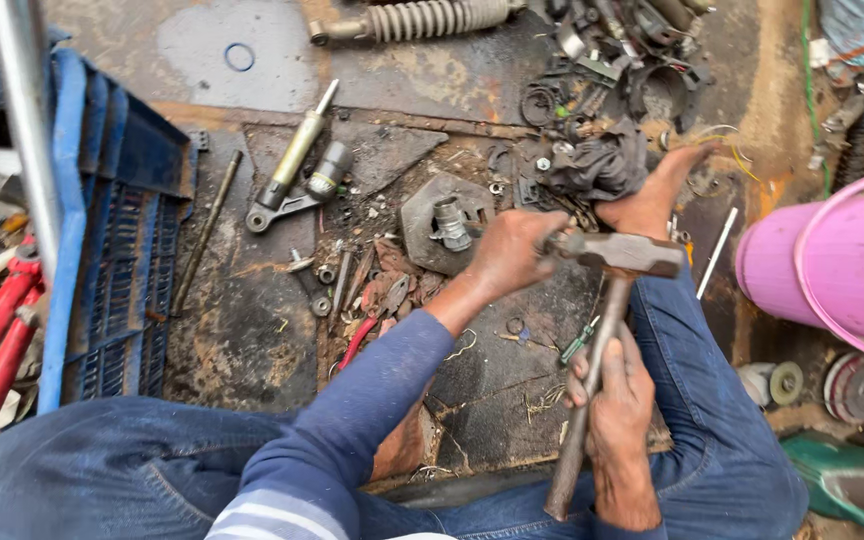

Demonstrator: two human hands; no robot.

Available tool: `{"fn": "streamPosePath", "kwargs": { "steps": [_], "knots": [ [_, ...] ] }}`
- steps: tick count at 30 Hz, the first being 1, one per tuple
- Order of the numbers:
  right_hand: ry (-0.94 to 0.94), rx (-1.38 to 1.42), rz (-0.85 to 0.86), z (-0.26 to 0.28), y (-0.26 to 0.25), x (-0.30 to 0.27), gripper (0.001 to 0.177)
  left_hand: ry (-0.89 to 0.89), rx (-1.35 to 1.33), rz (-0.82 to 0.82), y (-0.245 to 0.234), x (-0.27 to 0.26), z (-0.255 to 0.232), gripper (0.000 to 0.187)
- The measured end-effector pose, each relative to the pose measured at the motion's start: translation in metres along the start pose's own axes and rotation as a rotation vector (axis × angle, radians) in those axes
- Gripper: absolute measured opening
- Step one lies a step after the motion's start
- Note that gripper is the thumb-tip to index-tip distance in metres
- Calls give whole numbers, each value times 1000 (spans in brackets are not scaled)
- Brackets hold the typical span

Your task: The person sits on the floor and uses an angle grinder to smooth a metal part clamped in a vise. They then use a hammer to strike the part and pliers to adjust it, repeating the grinding and hammering process.

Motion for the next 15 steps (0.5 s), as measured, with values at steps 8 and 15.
{"fn": "streamPosePath", "kwargs": {
  "steps": [8,15],
  "knots": [
    [-235,-159,32,48,-11,-37,47,8,88,86,14,-6,-12,32],
    [-123,-194,64,30,6,-22,52,-25,58,60,-2,10,-17,35]
  ]
}}
Point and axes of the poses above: each hand's wrist, its own x-axis towards the middle knuckle, its own y-axis out of the palm, z = x × y, the point moved 6 cm from there along x, towards the middle knuckle, and after that the axes turned 8 degrees about x, right-handed, at the moved point
